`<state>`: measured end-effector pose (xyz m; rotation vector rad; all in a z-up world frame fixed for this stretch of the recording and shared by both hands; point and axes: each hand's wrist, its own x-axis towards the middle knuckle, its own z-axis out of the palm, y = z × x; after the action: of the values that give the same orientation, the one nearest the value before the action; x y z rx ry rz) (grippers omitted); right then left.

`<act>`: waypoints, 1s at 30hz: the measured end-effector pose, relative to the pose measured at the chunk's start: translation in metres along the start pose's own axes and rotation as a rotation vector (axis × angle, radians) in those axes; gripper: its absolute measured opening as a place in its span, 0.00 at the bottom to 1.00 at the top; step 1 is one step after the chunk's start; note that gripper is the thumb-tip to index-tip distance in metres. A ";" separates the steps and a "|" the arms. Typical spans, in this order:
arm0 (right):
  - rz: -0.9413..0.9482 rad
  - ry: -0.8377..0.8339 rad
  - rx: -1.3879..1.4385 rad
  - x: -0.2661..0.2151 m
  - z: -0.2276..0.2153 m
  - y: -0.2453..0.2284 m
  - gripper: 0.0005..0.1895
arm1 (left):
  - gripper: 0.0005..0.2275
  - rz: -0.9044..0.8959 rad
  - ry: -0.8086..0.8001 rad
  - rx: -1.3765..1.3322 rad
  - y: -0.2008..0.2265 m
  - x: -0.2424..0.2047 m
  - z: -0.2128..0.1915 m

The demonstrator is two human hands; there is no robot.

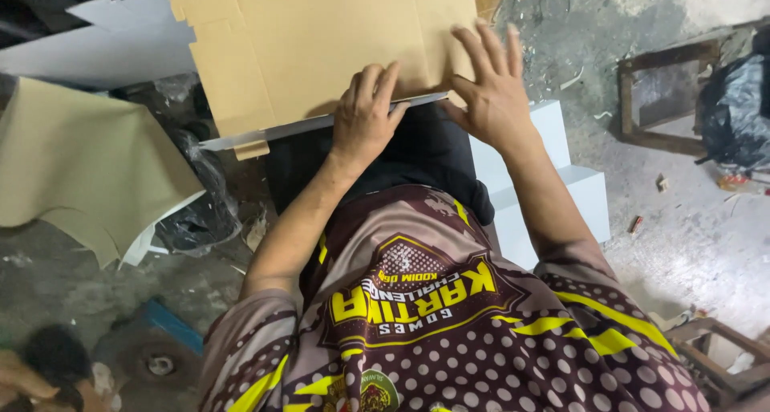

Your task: The person assembles a cardboard box by folding the flaps and inserting tabs into slots. They then insert a white rectangular piece into the box and fold the sides to complete the structure.

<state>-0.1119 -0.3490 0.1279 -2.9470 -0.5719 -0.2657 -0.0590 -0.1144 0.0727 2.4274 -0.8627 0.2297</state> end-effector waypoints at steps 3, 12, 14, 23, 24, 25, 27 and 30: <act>0.121 0.023 -0.076 -0.020 0.002 -0.006 0.20 | 0.24 0.018 -0.004 0.051 0.000 -0.003 0.005; -0.048 0.039 0.099 0.013 0.056 -0.049 0.11 | 0.08 0.205 0.359 -0.313 0.003 -0.007 -0.031; -0.080 0.043 0.115 0.026 0.084 -0.055 0.14 | 0.09 0.186 0.479 -0.271 -0.006 -0.026 -0.027; -0.216 -0.211 0.344 0.117 0.110 -0.144 0.11 | 0.16 -0.420 0.567 -0.085 -0.065 -0.152 -0.017; -0.211 -0.225 0.339 0.121 0.119 -0.151 0.08 | 0.24 -0.501 0.544 -0.014 -0.073 -0.159 -0.014; -0.217 -0.224 0.338 0.124 0.116 -0.152 0.08 | 0.24 -0.504 0.548 -0.011 -0.072 -0.157 -0.014; -0.191 -0.229 0.421 0.128 0.110 -0.154 0.08 | 0.23 -0.488 0.527 -0.049 -0.071 -0.154 -0.014; -0.344 -0.107 0.468 0.129 0.094 -0.149 0.10 | 0.21 -0.462 0.570 -0.158 -0.080 -0.159 -0.005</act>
<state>-0.0369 -0.1507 0.0753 -2.4134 -1.0023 0.0007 -0.1323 0.0247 -0.0105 2.1605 -0.0626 0.6077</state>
